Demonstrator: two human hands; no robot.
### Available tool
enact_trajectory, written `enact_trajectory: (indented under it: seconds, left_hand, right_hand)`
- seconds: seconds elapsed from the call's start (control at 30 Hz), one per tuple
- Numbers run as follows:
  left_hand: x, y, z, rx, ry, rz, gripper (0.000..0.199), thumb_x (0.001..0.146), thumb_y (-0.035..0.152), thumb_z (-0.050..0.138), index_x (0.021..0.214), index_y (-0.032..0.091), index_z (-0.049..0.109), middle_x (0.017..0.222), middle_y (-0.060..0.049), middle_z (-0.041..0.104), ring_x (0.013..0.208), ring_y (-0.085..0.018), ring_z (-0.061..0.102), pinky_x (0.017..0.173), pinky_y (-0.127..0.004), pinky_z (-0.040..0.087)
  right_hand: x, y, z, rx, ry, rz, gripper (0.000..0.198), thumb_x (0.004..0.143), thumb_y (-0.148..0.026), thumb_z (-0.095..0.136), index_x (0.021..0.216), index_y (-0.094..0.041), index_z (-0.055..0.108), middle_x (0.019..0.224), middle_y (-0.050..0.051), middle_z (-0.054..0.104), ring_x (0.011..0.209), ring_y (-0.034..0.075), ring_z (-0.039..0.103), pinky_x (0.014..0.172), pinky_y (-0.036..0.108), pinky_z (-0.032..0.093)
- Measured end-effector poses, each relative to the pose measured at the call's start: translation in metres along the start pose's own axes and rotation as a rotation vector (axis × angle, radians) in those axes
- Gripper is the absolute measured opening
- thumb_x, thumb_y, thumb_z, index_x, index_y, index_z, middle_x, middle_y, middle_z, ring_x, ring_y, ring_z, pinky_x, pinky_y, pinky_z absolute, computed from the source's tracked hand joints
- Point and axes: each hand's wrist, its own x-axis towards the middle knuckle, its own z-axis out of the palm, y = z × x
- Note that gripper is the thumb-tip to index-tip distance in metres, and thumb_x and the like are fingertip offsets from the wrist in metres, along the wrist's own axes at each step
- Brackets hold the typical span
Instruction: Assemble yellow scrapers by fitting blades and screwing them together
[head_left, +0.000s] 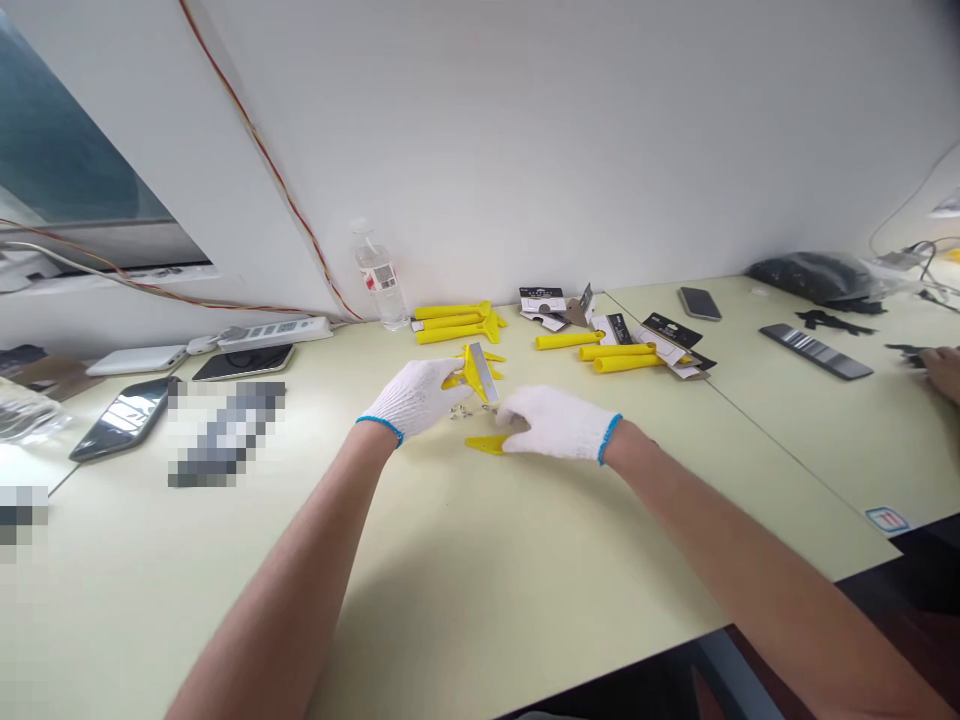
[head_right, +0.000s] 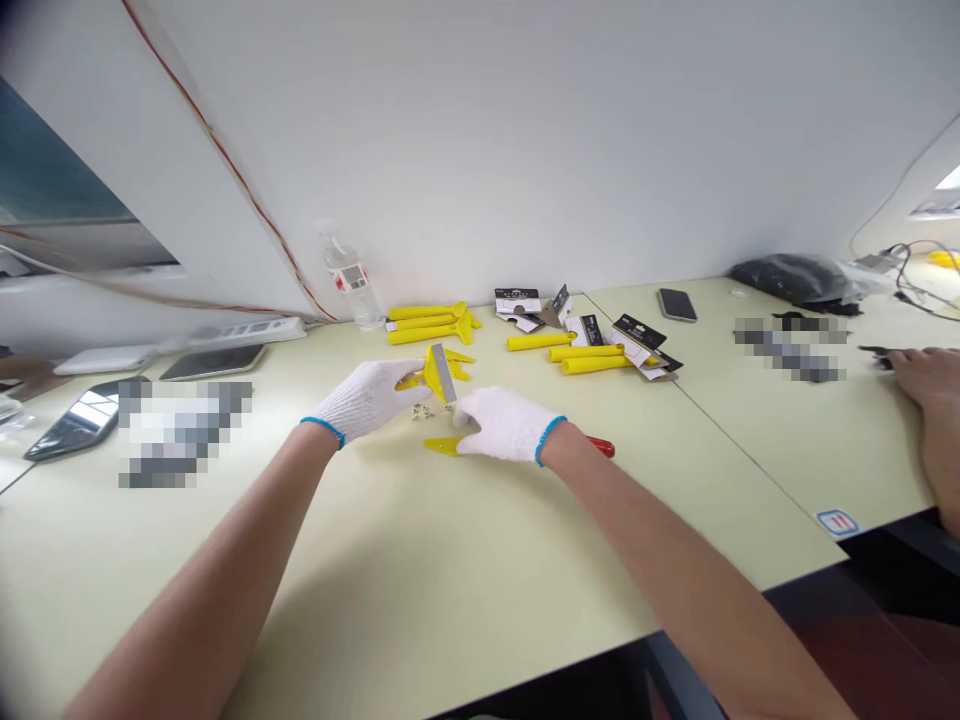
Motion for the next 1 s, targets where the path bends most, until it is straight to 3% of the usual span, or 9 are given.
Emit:
enact_trajectory:
  seconds: [0.1, 0.17, 0.27, 0.37, 0.47, 0.6, 0.8, 0.9, 1.0]
  left_hand:
    - [-0.002, 0.001, -0.002, 0.007, 0.006, -0.015, 0.021, 0.091, 0.043, 0.054, 0.088, 0.023, 0.061, 0.077, 0.001, 0.059, 0.066, -0.015, 0.048, 0.063, -0.026, 0.036]
    - [-0.003, 0.001, -0.004, 0.01, 0.007, -0.025, 0.021, 0.091, 0.043, 0.055, 0.087, 0.023, 0.06, 0.076, 0.001, 0.058, 0.065, -0.015, 0.047, 0.062, -0.026, 0.035]
    - [-0.004, 0.0, -0.005, 0.009, 0.0, -0.039, 0.022, 0.09, 0.044, 0.055, 0.086, 0.023, 0.06, 0.075, 0.002, 0.057, 0.063, -0.015, 0.046, 0.061, -0.027, 0.035]
    - [-0.003, -0.003, -0.006, 0.003, -0.008, -0.05, 0.022, 0.09, 0.045, 0.054, 0.087, 0.024, 0.061, 0.075, 0.002, 0.056, 0.063, -0.015, 0.046, 0.061, -0.027, 0.036]
    - [-0.003, -0.005, -0.006, 0.009, -0.013, -0.048, 0.023, 0.09, 0.046, 0.055, 0.084, 0.024, 0.059, 0.074, 0.001, 0.056, 0.063, -0.016, 0.046, 0.06, -0.027, 0.036]
    - [-0.003, -0.006, -0.007, -0.012, -0.026, -0.026, 0.022, 0.089, 0.045, 0.056, 0.088, 0.024, 0.062, 0.076, 0.002, 0.059, 0.064, -0.015, 0.047, 0.062, -0.027, 0.036]
    - [-0.002, -0.006, -0.007, -0.039, -0.053, 0.0, 0.024, 0.089, 0.045, 0.055, 0.092, 0.024, 0.065, 0.08, 0.0, 0.062, 0.067, -0.016, 0.049, 0.062, -0.027, 0.036]
    - [-0.002, -0.003, -0.007, -0.01, -0.059, 0.025, 0.023, 0.088, 0.044, 0.055, 0.09, 0.023, 0.064, 0.078, -0.001, 0.061, 0.068, -0.017, 0.049, 0.062, -0.028, 0.035]
    - [-0.003, 0.002, -0.007, 0.028, -0.058, 0.029, 0.021, 0.086, 0.042, 0.056, 0.08, 0.021, 0.059, 0.072, -0.001, 0.055, 0.064, -0.017, 0.046, 0.061, -0.029, 0.032]
  right_hand:
    - [-0.012, -0.003, 0.016, -0.016, 0.097, -0.093, 0.033, 0.059, -0.034, 0.093, 0.079, -0.022, 0.07, 0.079, 0.005, 0.061, 0.075, 0.013, 0.063, 0.063, 0.028, 0.055]
    - [-0.03, 0.0, -0.018, -0.009, 0.284, -0.151, 0.031, 0.072, -0.047, 0.086, 0.083, -0.022, 0.07, 0.081, 0.005, 0.062, 0.077, 0.012, 0.063, 0.061, 0.026, 0.054]
    - [-0.076, 0.021, -0.157, -0.003, 0.534, -0.172, 0.041, 0.093, -0.057, 0.06, 0.088, -0.018, 0.071, 0.086, 0.007, 0.062, 0.082, 0.009, 0.06, 0.062, 0.021, 0.052]
    - [-0.113, 0.061, -0.331, -0.16, 0.695, -0.047, 0.039, 0.091, -0.036, 0.07, 0.06, -0.015, 0.061, 0.062, 0.003, 0.051, 0.058, -0.001, 0.048, 0.046, 0.006, 0.033]
    - [-0.119, 0.102, -0.426, -0.144, 0.713, 0.074, 0.046, 0.098, -0.025, 0.061, 0.055, -0.009, 0.058, 0.058, 0.003, 0.049, 0.055, -0.007, 0.049, 0.05, -0.003, 0.023]
    - [-0.11, 0.129, -0.432, -0.256, 0.709, 0.022, 0.048, 0.096, -0.029, 0.064, 0.052, -0.01, 0.059, 0.059, 0.004, 0.048, 0.06, -0.006, 0.052, 0.051, -0.002, 0.021]
    - [-0.118, 0.133, -0.436, -0.516, 0.583, 0.034, 0.065, 0.102, -0.047, 0.056, 0.048, -0.012, 0.053, 0.053, 0.005, 0.044, 0.051, -0.005, 0.036, 0.041, 0.007, 0.017]
    - [-0.118, 0.127, -0.435, -0.469, 0.602, 0.13, 0.062, 0.104, -0.035, 0.056, 0.048, -0.008, 0.055, 0.051, 0.005, 0.046, 0.048, -0.008, 0.035, 0.043, 0.004, 0.014]
    - [-0.114, 0.12, -0.425, -0.183, 0.626, 0.202, 0.055, 0.102, -0.014, 0.048, 0.049, -0.005, 0.056, 0.05, 0.004, 0.047, 0.046, -0.011, 0.037, 0.048, 0.003, 0.012]
